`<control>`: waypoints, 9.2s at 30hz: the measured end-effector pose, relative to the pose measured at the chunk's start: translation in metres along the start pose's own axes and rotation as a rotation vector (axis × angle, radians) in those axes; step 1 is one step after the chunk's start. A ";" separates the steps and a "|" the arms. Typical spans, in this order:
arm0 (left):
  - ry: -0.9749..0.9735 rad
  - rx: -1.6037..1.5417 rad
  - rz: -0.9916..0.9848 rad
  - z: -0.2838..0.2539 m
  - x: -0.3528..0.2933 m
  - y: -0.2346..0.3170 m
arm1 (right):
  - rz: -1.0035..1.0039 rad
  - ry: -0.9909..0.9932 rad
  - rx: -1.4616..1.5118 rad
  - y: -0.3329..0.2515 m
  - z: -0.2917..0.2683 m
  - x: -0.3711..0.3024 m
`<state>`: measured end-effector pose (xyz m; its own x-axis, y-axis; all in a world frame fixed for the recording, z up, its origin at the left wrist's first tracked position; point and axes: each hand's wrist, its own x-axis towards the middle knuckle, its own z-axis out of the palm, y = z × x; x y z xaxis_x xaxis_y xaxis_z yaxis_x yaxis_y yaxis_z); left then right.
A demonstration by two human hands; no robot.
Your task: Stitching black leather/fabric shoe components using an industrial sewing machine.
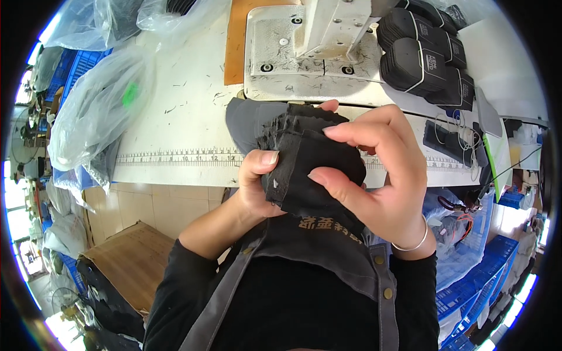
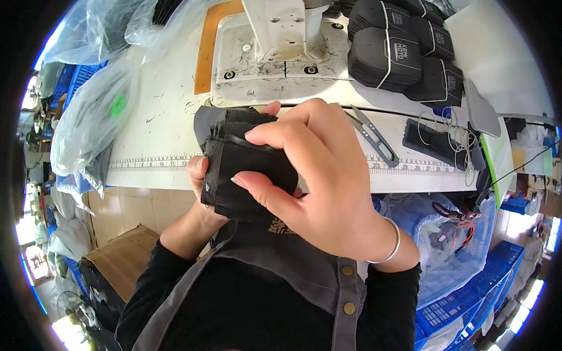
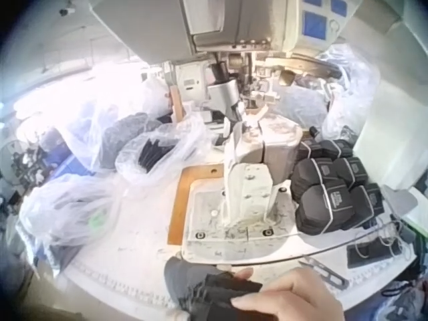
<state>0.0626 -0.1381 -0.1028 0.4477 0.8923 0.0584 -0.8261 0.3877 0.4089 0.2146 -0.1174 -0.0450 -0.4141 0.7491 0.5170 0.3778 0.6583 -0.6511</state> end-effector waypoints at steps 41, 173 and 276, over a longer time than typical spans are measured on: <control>-0.194 -0.211 -0.066 -0.007 -0.005 0.007 | 0.763 0.430 1.377 0.022 -0.027 -0.041; 0.103 -0.129 -0.083 -0.006 -0.012 -0.004 | 0.233 0.104 1.621 0.040 -0.001 -0.070; 0.012 -0.021 -0.014 -0.006 -0.012 -0.004 | 0.416 0.277 1.561 0.044 -0.002 -0.073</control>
<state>0.0579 -0.1487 -0.1107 0.4551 0.8895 0.0420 -0.8270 0.4047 0.3901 0.2630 -0.1432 -0.1100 -0.2863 0.9480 0.1389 -0.8054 -0.1596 -0.5708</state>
